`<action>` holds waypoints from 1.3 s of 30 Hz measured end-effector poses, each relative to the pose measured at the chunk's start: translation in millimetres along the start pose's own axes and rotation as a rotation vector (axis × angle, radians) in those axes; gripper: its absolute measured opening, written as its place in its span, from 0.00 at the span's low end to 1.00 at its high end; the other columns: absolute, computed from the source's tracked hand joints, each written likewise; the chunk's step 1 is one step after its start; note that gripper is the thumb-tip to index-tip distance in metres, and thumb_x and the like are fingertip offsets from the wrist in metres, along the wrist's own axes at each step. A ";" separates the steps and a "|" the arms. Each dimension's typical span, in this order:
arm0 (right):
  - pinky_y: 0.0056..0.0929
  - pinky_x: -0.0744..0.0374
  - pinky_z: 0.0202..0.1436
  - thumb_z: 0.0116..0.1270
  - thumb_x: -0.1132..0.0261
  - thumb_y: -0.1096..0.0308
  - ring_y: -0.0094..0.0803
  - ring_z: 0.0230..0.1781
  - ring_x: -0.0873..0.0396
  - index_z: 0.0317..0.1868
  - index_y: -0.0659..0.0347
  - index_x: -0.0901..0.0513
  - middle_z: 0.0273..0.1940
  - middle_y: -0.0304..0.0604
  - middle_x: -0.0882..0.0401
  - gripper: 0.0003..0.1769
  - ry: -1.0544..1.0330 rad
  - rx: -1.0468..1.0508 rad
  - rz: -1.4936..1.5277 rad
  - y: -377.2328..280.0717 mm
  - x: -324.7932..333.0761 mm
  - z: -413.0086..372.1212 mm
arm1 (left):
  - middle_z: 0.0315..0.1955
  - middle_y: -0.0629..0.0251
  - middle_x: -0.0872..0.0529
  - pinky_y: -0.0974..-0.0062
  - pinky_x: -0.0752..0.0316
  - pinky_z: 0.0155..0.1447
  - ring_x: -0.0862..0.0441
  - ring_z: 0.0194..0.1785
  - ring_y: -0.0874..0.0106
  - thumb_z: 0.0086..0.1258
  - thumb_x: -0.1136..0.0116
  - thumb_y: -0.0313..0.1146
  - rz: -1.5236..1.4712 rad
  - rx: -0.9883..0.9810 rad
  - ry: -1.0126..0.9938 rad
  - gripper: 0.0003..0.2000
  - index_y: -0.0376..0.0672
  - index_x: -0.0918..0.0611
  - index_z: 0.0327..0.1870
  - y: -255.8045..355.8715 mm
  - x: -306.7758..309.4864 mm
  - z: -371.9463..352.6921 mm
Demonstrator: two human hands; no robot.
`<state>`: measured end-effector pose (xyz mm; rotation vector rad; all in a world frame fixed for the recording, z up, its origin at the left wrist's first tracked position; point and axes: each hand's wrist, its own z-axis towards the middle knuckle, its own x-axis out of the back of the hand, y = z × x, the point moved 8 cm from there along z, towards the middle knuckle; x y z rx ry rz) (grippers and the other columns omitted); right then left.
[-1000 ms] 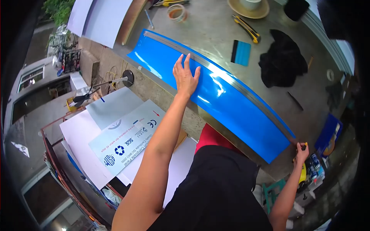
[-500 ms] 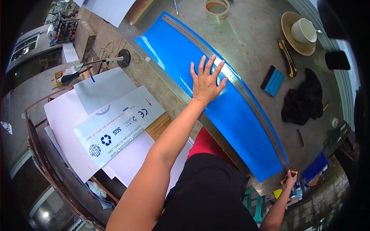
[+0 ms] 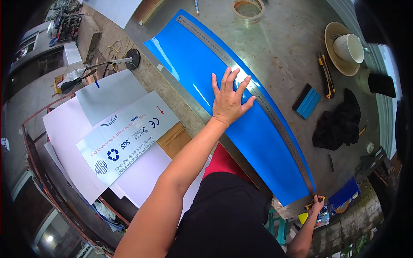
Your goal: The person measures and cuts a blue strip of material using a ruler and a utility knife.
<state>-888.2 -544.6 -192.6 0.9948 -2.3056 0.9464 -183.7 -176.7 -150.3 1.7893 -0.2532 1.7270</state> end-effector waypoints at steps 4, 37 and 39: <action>0.26 0.25 0.36 0.69 0.26 0.78 0.26 0.29 0.24 0.46 0.58 0.23 0.35 0.36 0.23 0.13 -0.011 0.014 -0.011 2.6 0.7 1.7 | 0.72 0.60 0.32 0.34 0.58 0.83 0.40 0.82 0.55 0.63 0.28 0.55 -0.006 0.008 0.001 0.33 0.64 0.21 0.70 -1.4 -0.9 0.0; 0.26 0.25 0.34 0.73 0.29 0.75 0.24 0.29 0.24 0.46 0.58 0.23 0.35 0.35 0.22 0.10 -0.055 0.054 -0.008 3.6 0.9 3.0 | 0.74 0.61 0.33 0.34 0.58 0.83 0.41 0.83 0.57 0.64 0.30 0.57 0.034 0.003 -0.012 0.34 0.68 0.22 0.73 -1.1 -1.9 0.7; 0.26 0.25 0.34 0.73 0.28 0.75 0.24 0.29 0.24 0.46 0.58 0.23 0.35 0.35 0.22 0.10 -0.052 0.065 -0.001 3.5 0.5 2.3 | 0.75 0.62 0.34 0.33 0.59 0.83 0.42 0.83 0.58 0.64 0.31 0.58 0.034 0.002 -0.018 0.33 0.68 0.22 0.73 -1.4 -2.6 0.9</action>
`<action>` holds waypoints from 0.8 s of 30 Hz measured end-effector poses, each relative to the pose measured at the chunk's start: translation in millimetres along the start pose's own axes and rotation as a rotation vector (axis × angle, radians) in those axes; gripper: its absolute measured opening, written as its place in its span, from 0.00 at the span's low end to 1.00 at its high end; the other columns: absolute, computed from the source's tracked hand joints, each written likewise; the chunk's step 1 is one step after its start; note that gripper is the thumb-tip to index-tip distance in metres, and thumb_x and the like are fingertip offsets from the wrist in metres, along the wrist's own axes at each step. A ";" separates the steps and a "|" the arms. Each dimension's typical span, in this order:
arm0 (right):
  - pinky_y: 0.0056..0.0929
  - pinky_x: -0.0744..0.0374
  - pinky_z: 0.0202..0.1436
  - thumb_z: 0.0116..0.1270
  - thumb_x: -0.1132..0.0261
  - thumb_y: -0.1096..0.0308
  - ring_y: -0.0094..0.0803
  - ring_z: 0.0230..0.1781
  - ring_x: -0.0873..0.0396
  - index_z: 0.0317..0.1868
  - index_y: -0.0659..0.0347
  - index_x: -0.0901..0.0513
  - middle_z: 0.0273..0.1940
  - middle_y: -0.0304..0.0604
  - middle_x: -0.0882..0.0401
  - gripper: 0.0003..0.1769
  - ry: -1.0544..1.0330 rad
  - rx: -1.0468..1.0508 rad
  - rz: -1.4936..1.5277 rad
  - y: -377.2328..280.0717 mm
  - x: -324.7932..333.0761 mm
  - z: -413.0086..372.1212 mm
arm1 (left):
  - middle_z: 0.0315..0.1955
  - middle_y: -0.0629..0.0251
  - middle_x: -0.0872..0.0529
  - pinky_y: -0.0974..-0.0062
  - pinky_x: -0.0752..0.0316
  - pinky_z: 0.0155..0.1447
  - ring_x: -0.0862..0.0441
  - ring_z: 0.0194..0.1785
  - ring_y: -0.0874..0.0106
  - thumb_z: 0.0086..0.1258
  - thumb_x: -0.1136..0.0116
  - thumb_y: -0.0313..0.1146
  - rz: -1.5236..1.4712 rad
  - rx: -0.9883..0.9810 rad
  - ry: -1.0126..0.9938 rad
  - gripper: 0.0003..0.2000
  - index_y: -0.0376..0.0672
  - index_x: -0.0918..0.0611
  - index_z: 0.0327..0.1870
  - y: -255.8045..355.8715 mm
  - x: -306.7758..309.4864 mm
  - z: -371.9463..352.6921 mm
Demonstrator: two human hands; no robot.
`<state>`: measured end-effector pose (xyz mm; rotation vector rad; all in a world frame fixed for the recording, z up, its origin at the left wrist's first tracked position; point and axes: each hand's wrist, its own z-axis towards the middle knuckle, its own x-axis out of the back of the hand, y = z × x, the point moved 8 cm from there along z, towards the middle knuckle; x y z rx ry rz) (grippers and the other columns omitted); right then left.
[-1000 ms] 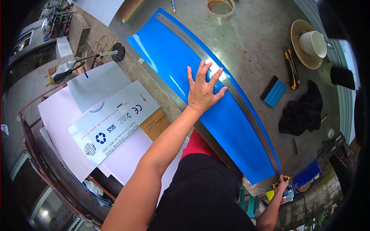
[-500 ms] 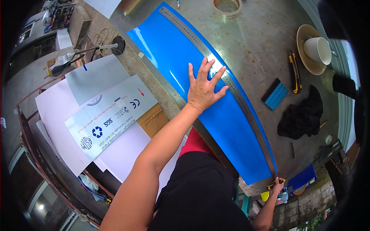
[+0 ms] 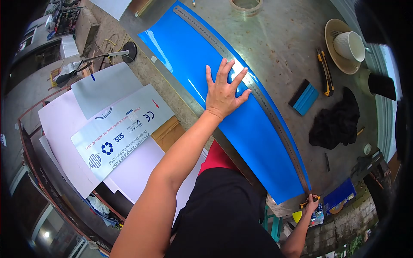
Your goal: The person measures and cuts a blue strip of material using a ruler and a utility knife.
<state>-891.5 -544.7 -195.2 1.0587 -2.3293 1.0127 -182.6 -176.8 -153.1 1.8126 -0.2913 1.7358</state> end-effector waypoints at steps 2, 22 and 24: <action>0.25 0.25 0.34 0.72 0.28 0.74 0.24 0.29 0.24 0.46 0.58 0.23 0.35 0.35 0.21 0.11 0.004 0.011 0.006 -0.4 -0.2 -0.4 | 0.76 0.62 0.35 0.31 0.60 0.83 0.43 0.84 0.58 0.65 0.32 0.59 0.000 0.000 -0.006 0.33 0.68 0.22 0.73 0.0 -0.9 -0.5; 0.23 0.27 0.34 0.71 0.26 0.72 0.21 0.29 0.25 0.44 0.59 0.20 0.33 0.32 0.21 0.09 0.045 0.125 0.029 -2.1 -8.2 -2.7 | 0.75 0.62 0.31 0.34 0.57 0.83 0.41 0.83 0.58 0.65 0.30 0.56 0.013 -0.016 0.067 0.32 0.65 0.21 0.72 4.5 6.0 -2.9; 0.22 0.29 0.33 0.69 0.24 0.69 0.19 0.29 0.27 0.43 0.59 0.18 0.33 0.32 0.22 0.10 0.035 0.193 0.062 4.7 -8.4 -1.3 | 0.75 0.61 0.30 0.34 0.56 0.82 0.39 0.83 0.57 0.65 0.29 0.54 0.019 -0.033 0.082 0.32 0.63 0.21 0.72 5.1 6.5 -2.8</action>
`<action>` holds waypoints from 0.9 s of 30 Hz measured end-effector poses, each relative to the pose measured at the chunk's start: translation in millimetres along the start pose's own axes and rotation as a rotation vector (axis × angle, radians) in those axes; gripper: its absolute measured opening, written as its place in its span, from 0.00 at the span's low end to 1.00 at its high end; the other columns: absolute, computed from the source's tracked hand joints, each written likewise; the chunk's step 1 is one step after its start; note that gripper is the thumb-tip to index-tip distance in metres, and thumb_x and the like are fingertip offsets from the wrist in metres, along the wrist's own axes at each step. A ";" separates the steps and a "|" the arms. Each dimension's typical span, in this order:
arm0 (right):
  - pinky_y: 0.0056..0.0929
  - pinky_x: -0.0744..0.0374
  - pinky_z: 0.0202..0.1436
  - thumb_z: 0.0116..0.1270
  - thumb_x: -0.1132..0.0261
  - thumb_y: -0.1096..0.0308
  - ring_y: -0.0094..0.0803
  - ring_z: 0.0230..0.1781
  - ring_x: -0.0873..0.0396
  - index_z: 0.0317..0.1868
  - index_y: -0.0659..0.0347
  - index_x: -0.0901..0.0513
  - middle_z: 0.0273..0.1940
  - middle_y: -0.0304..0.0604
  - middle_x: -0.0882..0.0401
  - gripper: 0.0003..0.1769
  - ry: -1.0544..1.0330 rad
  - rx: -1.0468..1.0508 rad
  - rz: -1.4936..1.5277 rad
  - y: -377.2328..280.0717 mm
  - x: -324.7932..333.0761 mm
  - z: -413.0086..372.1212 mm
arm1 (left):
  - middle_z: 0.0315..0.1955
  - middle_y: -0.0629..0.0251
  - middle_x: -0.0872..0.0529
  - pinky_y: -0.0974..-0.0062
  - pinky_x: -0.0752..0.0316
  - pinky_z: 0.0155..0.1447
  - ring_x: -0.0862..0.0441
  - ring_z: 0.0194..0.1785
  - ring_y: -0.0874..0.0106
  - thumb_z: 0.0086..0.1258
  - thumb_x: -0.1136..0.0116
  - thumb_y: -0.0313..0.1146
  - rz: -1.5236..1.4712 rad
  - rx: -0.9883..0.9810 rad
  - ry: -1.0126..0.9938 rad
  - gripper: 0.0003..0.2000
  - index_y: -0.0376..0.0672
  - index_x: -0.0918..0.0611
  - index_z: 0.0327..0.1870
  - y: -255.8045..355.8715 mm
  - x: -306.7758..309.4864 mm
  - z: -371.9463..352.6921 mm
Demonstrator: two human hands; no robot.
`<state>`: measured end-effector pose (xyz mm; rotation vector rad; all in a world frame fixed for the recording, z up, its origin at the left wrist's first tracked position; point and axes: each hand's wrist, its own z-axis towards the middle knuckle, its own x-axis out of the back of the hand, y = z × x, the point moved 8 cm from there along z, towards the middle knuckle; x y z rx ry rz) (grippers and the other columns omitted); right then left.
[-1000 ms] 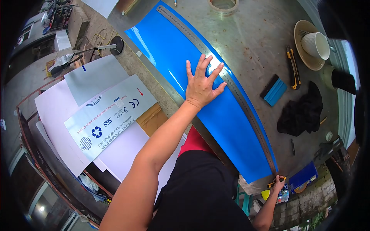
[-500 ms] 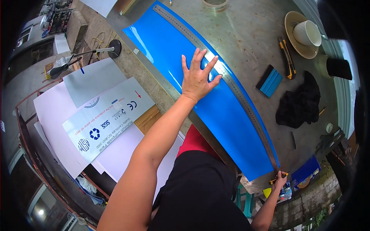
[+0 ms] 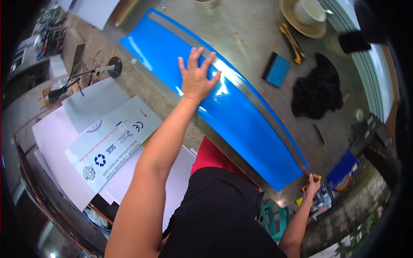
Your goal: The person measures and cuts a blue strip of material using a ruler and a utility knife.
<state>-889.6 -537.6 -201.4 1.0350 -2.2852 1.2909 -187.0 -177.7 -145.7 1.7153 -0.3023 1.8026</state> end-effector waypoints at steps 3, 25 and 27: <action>0.25 0.24 0.49 0.67 0.22 0.66 0.23 0.40 0.22 0.45 0.60 0.16 0.39 0.32 0.18 0.13 0.088 0.114 -0.103 -27.0 -8.4 -21.8 | 0.74 0.62 0.28 0.35 0.54 0.81 0.37 0.82 0.58 0.66 0.29 0.53 0.046 -0.050 0.007 0.31 0.62 0.20 0.71 2.1 1.5 -1.7; 0.30 0.21 0.54 0.58 0.20 0.75 0.38 0.47 0.17 0.51 0.65 0.14 0.48 0.44 0.22 0.20 0.048 0.251 -0.166 -66.0 -15.9 -55.2 | 0.81 0.54 0.39 0.29 0.55 0.81 0.42 0.84 0.51 0.80 0.42 0.54 0.050 -0.131 -0.105 0.29 0.65 0.29 0.80 -20.2 -24.0 3.5; 0.30 0.21 0.54 0.58 0.20 0.75 0.38 0.47 0.18 0.51 0.65 0.14 0.47 0.44 0.22 0.20 0.051 0.239 -0.193 -65.0 -16.0 -54.7 | 0.81 0.54 0.40 0.30 0.56 0.81 0.42 0.84 0.52 0.80 0.42 0.54 0.050 -0.134 -0.102 0.29 0.65 0.29 0.80 -20.5 -24.9 3.3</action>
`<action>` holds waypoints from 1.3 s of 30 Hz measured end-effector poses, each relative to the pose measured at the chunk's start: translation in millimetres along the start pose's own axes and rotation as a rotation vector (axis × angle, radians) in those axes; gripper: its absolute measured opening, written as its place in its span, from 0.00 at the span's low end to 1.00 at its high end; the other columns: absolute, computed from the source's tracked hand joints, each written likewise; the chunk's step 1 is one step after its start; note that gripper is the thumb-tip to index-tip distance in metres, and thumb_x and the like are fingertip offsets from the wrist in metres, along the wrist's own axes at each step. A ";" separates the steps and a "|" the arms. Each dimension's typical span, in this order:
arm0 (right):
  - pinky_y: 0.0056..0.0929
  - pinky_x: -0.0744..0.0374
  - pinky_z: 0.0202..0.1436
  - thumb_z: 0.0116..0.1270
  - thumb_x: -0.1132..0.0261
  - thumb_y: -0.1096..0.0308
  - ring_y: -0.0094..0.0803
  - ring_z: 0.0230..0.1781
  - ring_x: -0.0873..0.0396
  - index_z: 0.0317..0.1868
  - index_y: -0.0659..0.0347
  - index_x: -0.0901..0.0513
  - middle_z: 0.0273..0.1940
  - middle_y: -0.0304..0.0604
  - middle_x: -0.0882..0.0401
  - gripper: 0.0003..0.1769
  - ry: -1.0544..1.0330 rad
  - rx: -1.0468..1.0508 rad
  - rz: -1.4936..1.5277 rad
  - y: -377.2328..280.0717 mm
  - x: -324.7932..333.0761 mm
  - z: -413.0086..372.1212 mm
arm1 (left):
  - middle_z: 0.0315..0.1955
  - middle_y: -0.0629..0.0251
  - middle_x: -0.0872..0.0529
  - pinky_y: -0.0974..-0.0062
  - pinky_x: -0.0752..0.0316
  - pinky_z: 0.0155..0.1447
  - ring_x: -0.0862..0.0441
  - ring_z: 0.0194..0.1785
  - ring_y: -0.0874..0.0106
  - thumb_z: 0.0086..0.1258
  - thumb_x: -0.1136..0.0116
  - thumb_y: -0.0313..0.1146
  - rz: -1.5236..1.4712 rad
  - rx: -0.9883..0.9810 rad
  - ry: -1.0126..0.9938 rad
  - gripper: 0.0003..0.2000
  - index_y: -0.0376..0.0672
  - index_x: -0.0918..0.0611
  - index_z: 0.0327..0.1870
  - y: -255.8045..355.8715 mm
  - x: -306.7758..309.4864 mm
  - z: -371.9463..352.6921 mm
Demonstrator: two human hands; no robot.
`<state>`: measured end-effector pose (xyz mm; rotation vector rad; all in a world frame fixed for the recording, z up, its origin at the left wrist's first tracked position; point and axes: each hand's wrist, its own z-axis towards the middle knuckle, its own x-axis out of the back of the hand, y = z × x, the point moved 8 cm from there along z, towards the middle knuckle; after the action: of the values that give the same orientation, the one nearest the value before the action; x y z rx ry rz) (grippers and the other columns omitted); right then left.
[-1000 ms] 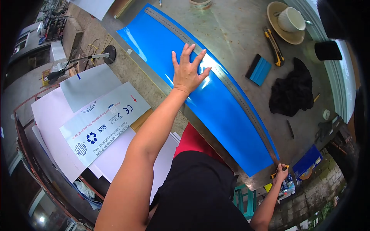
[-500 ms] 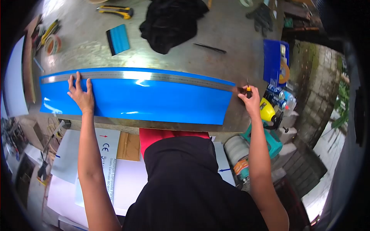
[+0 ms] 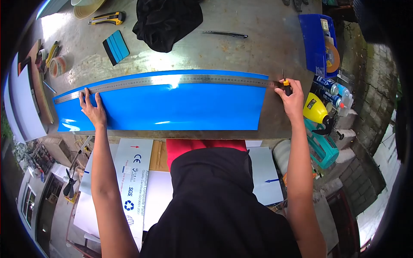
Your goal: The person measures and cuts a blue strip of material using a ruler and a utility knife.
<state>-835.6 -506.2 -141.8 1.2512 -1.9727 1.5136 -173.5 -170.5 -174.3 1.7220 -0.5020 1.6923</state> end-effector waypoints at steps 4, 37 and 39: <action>0.31 0.21 0.53 0.58 0.20 0.75 0.38 0.47 0.18 0.51 0.64 0.14 0.47 0.44 0.21 0.20 0.016 0.043 -0.014 -1.5 -0.5 0.0 | 0.81 0.54 0.40 0.30 0.59 0.82 0.44 0.84 0.52 0.81 0.43 0.54 -0.017 0.002 0.018 0.29 0.65 0.30 0.81 0.9 -0.5 -1.7; 0.30 0.23 0.45 0.68 0.24 0.63 0.29 0.36 0.22 0.40 0.65 0.17 0.34 0.41 0.18 0.14 0.073 -0.165 -0.029 22.4 -2.4 17.3 | 0.80 0.55 0.36 0.30 0.58 0.81 0.41 0.84 0.52 0.78 0.38 0.52 -0.012 0.018 0.065 0.30 0.61 0.27 0.79 6.6 0.9 -4.1; 0.28 0.24 0.45 0.67 0.25 0.66 0.25 0.36 0.24 0.39 0.65 0.18 0.33 0.37 0.19 0.12 0.075 -0.120 0.024 19.7 -3.6 21.1 | 0.79 0.54 0.35 0.30 0.57 0.80 0.41 0.84 0.51 0.76 0.36 0.50 -0.007 0.026 0.057 0.30 0.60 0.26 0.78 8.9 -0.1 -4.6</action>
<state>-844.8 -523.0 -163.6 1.1098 -2.0052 1.4093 -182.9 -173.7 -173.0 1.6875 -0.4495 1.7451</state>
